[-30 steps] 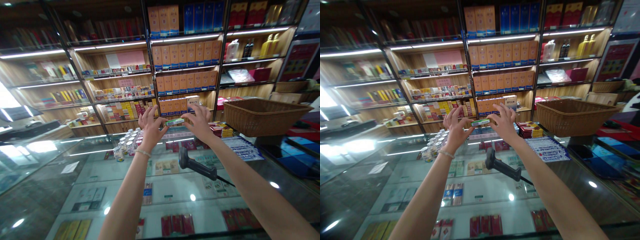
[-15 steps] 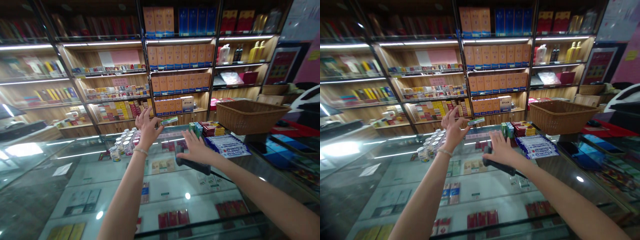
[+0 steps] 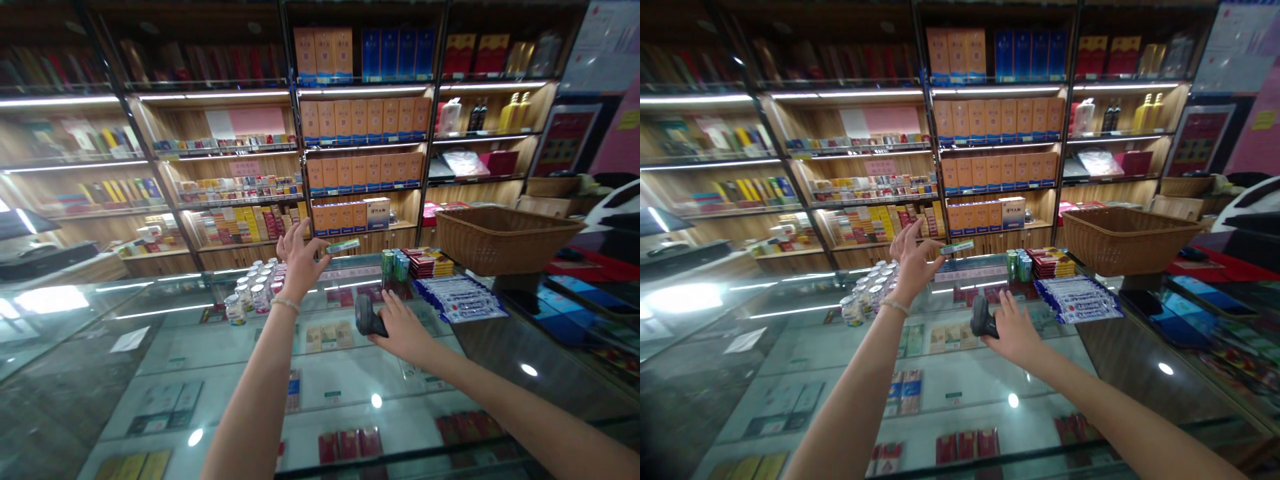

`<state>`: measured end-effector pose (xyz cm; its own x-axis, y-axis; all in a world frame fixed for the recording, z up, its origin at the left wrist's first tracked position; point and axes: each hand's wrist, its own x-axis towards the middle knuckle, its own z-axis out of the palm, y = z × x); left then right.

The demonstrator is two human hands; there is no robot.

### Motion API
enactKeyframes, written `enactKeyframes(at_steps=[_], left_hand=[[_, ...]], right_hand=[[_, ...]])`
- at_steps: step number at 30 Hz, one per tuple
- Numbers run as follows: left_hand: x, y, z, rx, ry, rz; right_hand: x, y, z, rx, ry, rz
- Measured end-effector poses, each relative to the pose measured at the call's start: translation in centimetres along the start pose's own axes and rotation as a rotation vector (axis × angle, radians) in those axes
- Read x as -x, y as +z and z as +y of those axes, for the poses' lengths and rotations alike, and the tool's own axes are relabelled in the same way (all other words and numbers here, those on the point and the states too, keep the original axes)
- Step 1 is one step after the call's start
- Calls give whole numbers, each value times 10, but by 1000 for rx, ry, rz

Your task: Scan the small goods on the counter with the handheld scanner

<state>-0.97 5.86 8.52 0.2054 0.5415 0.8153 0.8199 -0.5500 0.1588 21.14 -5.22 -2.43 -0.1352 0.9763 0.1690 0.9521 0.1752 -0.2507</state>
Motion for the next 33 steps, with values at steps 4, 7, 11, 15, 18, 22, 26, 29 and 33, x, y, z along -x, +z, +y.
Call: enactKeyframes(at_steps=[4,7,11,15,18,22,26,29,33], left_hand=[[0,0,-2,-23,-11,16],[0,0,-4,-27,-14,26],[0,1,-5,-23,-32,39],[1,3,-7,-44,-50,51],[3,5,-9,-51,-40,50],[4,9,-13,-51,-26,49],[5,11,-14,-61,-12,60],[5,10,-13,-57,-9,61],[5,11,-13,-47,-10,60]], right_hand=[[-6,1,7,-12,-74,66],[-16,-10,13,-134,-77,165],[-31,-41,12,-418,-47,242],[-34,-64,-1,-796,-21,30],[-28,-67,-12,-914,-77,12],[-17,-64,-21,-909,-78,24],[-12,-66,-28,-890,-48,57],[-10,-69,-30,-879,-32,77],[-9,-72,-31,-878,-40,81]])
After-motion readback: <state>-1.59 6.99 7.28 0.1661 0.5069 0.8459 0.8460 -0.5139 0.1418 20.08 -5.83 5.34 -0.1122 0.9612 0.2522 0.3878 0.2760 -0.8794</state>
